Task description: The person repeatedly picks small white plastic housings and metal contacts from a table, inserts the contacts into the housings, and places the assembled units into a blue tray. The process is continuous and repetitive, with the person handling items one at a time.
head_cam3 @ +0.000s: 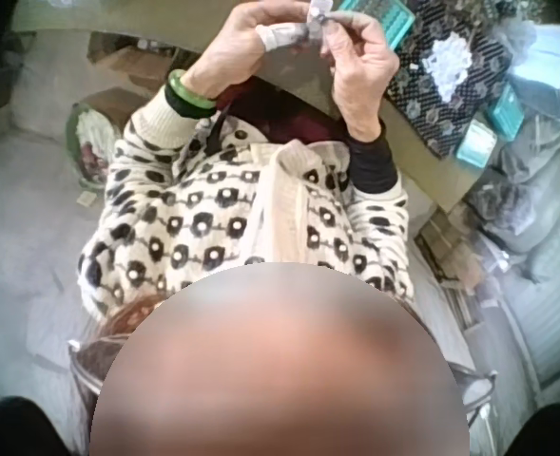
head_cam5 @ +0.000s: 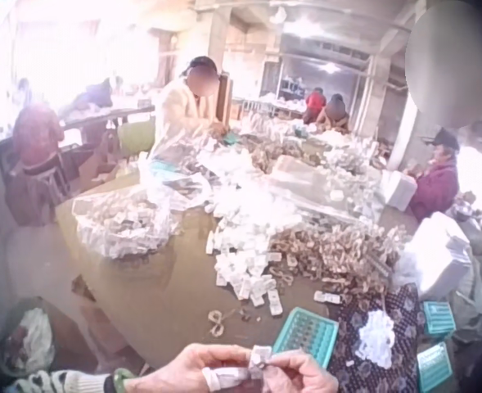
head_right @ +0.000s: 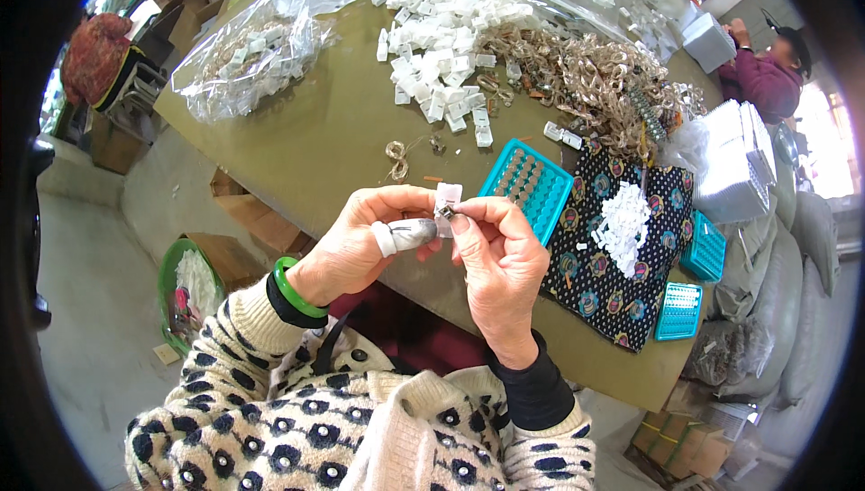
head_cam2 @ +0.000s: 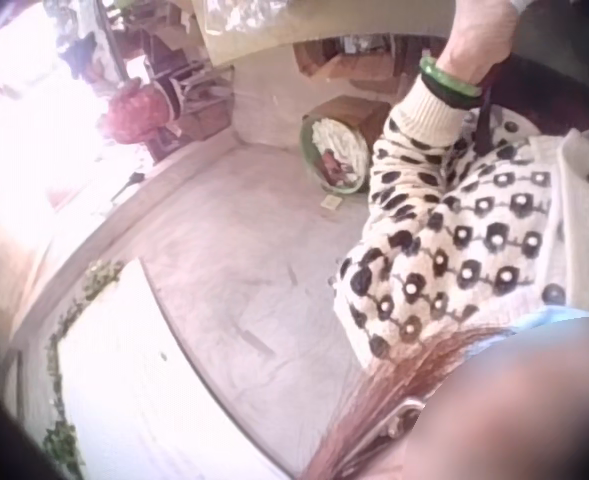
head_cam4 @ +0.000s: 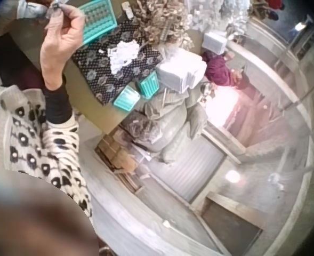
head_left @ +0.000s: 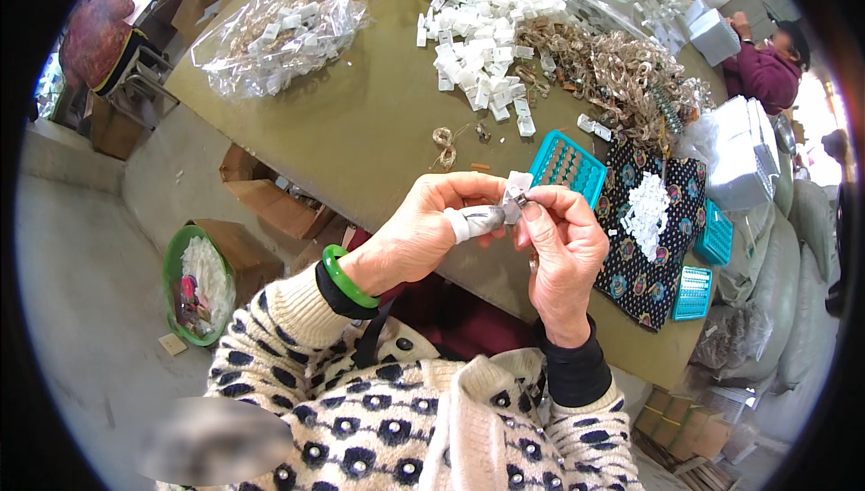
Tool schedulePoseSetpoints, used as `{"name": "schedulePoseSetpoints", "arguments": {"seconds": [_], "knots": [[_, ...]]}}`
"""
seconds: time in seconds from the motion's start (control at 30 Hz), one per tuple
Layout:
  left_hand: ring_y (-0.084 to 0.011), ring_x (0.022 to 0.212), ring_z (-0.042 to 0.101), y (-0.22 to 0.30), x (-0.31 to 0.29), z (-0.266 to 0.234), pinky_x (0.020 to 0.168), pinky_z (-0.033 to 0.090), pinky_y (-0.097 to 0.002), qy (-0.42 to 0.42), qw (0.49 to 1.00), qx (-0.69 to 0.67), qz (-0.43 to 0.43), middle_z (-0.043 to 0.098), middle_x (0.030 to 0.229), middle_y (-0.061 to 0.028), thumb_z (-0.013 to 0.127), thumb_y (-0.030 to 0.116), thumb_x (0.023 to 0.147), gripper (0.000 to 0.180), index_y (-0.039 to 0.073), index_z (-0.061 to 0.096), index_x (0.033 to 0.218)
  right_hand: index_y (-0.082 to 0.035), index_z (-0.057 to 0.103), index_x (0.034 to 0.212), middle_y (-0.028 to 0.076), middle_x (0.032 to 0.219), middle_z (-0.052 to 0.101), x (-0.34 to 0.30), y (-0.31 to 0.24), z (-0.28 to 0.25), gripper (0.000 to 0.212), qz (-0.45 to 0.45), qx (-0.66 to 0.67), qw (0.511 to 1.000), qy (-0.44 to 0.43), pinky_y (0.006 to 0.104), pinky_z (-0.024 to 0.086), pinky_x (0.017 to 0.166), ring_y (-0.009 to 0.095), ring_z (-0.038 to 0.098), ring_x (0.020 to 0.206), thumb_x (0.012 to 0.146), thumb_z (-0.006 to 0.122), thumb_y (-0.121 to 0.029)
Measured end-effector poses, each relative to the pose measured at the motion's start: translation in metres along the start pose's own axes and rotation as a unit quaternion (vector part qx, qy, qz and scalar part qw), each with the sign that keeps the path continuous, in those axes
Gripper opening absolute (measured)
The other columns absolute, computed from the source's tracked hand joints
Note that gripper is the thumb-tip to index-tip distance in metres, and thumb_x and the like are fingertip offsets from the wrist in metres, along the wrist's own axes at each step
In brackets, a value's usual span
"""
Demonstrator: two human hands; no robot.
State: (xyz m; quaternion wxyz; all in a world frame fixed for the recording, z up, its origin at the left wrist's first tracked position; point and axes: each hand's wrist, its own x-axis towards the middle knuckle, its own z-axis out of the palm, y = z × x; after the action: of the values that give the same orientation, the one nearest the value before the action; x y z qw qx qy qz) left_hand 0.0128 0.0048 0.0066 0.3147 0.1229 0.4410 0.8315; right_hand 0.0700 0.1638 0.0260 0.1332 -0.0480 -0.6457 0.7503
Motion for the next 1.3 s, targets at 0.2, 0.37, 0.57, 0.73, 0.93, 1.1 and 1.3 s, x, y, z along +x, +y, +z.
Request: {"name": "schedulePoseSetpoints", "arguments": {"seconds": [0.2,0.37,0.57,0.73,0.93,1.1,1.3], "knots": [[-0.0185,0.083,0.068,-0.004,-0.012,-0.009,0.075,0.057,-0.0315,0.006,0.989,-0.145,0.018,0.069,0.102,-0.0119,0.068,0.006,0.089,0.034,-0.002,0.062,0.122,0.002,0.061,0.098,0.004,0.085,0.062,-0.007,-0.004,0.01,0.008,-0.005,0.067,0.998,-0.012,0.0194,0.045,0.057,0.007,0.055,0.064,0.091,0.065,0.003],[-0.021,0.084,0.069,-0.009,-0.018,-0.015,0.078,0.059,-0.0342,0.015,0.978,-0.209,0.022,0.07,0.103,-0.0136,0.069,0.001,0.086,0.034,-0.004,0.063,0.119,0.002,0.058,0.094,0.008,0.086,0.061,-0.009,-0.009,0.014,0.007,0.022,0.096,0.995,-0.013,0.021,0.045,0.056,0.009,0.056,0.062,0.09,0.062,0.006],[-0.022,0.082,0.068,-0.016,-0.017,-0.018,0.073,0.058,-0.0343,0.016,0.983,-0.165,0.083,0.069,0.103,-0.0143,0.075,0.003,0.082,0.034,-0.001,0.066,0.115,0.001,0.058,0.093,0.005,0.08,0.061,-0.01,-0.012,0.017,0.004,0.078,0.101,0.992,-0.023,0.02,0.043,0.053,0.008,0.054,0.06,0.09,0.061,0.003],[-0.0203,0.083,0.068,-0.02,-0.019,-0.016,0.073,0.057,-0.0331,0.03,0.981,-0.136,0.133,0.068,0.1,-0.0122,0.075,0.0,0.081,0.031,0.0,0.066,0.111,-0.001,0.06,0.093,0.001,0.074,0.06,-0.013,-0.013,0.023,0.005,0.097,0.052,0.994,-0.006,0.0184,0.041,0.051,0.005,0.052,0.057,0.09,0.065,0.0],[-0.0173,0.086,0.067,-0.02,-0.018,-0.012,0.076,0.058,-0.0314,0.044,0.975,-0.1,0.193,0.066,0.099,-0.0086,0.073,-0.006,0.081,0.025,-0.001,0.066,0.104,-0.002,0.062,0.091,-0.002,0.072,0.061,-0.018,-0.01,0.032,0.007,0.062,-0.017,0.998,0.025,0.016,0.037,0.049,0.001,0.049,0.055,0.09,0.068,-0.005],[-0.0195,0.083,0.068,-0.02,-0.019,-0.01,0.074,0.059,-0.0324,0.056,0.975,-0.091,0.195,0.065,0.096,-0.01,0.073,-0.004,0.08,0.02,0.0,0.066,0.099,-0.003,0.063,0.091,-0.003,0.07,0.061,-0.017,-0.013,0.033,0.006,0.078,0.011,0.997,0.022,0.0155,0.036,0.049,0.0,0.048,0.056,0.091,0.068,-0.006],[-0.0151,0.091,0.066,-0.021,-0.017,-0.017,0.079,0.058,-0.0303,0.043,0.975,-0.086,0.202,0.064,0.103,-0.0064,0.074,-0.007,0.08,0.024,-0.001,0.066,0.102,0.002,0.062,0.094,0.005,0.088,0.062,-0.018,-0.01,0.03,0.007,-0.014,-0.13,0.99,-0.045,0.0205,0.047,0.057,0.007,0.057,0.066,0.088,0.063,0.006]]}}
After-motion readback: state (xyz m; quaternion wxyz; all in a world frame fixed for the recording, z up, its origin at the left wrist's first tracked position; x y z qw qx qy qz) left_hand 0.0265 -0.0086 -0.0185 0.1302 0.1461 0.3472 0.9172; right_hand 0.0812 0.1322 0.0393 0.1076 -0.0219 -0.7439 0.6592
